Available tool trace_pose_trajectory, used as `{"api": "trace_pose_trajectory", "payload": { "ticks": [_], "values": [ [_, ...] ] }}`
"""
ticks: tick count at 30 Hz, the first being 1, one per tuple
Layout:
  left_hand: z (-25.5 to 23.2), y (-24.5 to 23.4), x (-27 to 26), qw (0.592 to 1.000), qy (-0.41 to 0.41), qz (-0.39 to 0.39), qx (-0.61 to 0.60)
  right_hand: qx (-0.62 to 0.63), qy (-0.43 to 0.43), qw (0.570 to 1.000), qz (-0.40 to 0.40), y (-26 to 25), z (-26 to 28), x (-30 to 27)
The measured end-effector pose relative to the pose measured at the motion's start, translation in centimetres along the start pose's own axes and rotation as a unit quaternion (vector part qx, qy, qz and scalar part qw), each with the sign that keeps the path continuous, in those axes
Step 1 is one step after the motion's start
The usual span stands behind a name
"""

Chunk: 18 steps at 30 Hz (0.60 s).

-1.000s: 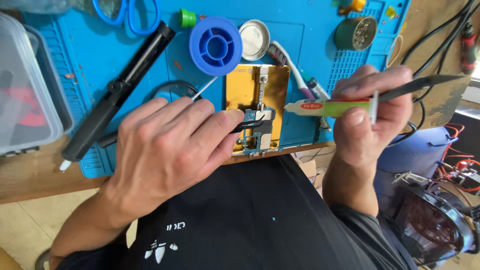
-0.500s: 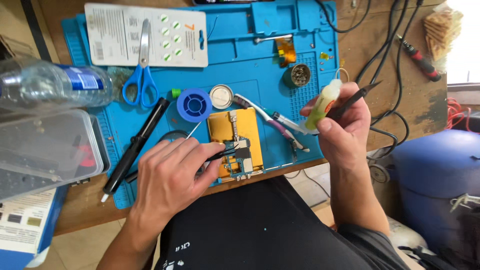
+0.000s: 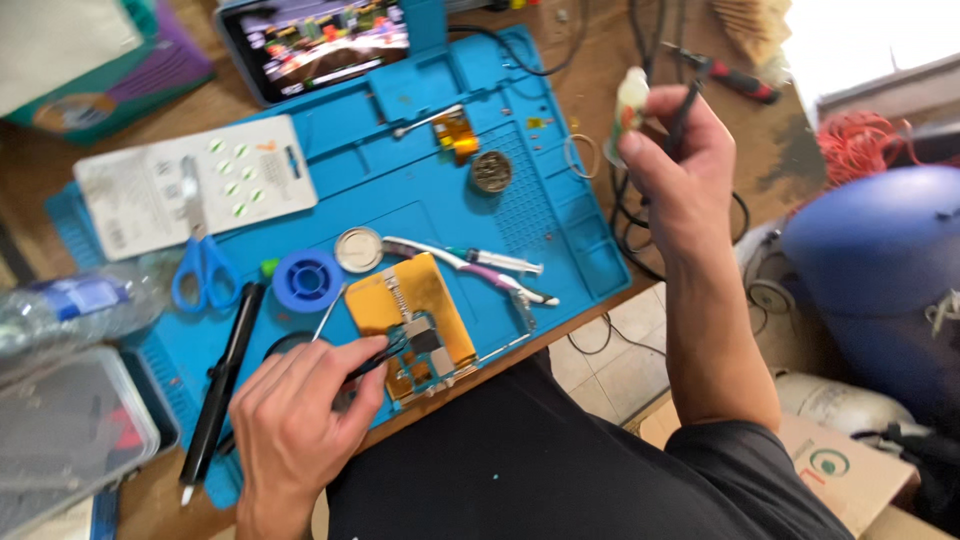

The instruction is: The person cleans a small circuit board with a toothbrush, then uses tweezers to position a component. They apply flux from a tube to the board and use a soldering iron with solder wire to attach the component.

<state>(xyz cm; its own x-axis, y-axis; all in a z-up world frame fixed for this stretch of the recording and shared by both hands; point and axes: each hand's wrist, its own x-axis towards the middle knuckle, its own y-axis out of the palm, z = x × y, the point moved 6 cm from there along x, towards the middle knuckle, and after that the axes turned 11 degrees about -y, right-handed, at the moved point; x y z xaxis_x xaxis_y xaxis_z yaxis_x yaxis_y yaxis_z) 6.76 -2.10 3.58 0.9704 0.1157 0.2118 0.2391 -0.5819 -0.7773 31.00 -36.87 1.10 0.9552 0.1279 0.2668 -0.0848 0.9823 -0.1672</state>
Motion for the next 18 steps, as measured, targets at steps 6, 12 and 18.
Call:
{"api": "trace_pose_trajectory", "payload": {
  "ticks": [6, 12, 18],
  "values": [
    [0.7, 0.7, -0.5, 0.999, -0.029, 0.016, 0.01, -0.068, -0.114, 0.99, 0.04, -0.5, -0.3, 3.1],
    [1.3, 1.3, -0.8, 0.997, -0.06, 0.03, 0.024, -0.221, -0.074, 0.971, 0.053, 0.0, -0.8, 3.9],
    [1.5, 1.5, -1.0, 0.998, -0.058, 0.031, 0.024, -0.248, -0.061, 0.966, 0.034, 0.7, 0.1, 4.3]
  ]
}}
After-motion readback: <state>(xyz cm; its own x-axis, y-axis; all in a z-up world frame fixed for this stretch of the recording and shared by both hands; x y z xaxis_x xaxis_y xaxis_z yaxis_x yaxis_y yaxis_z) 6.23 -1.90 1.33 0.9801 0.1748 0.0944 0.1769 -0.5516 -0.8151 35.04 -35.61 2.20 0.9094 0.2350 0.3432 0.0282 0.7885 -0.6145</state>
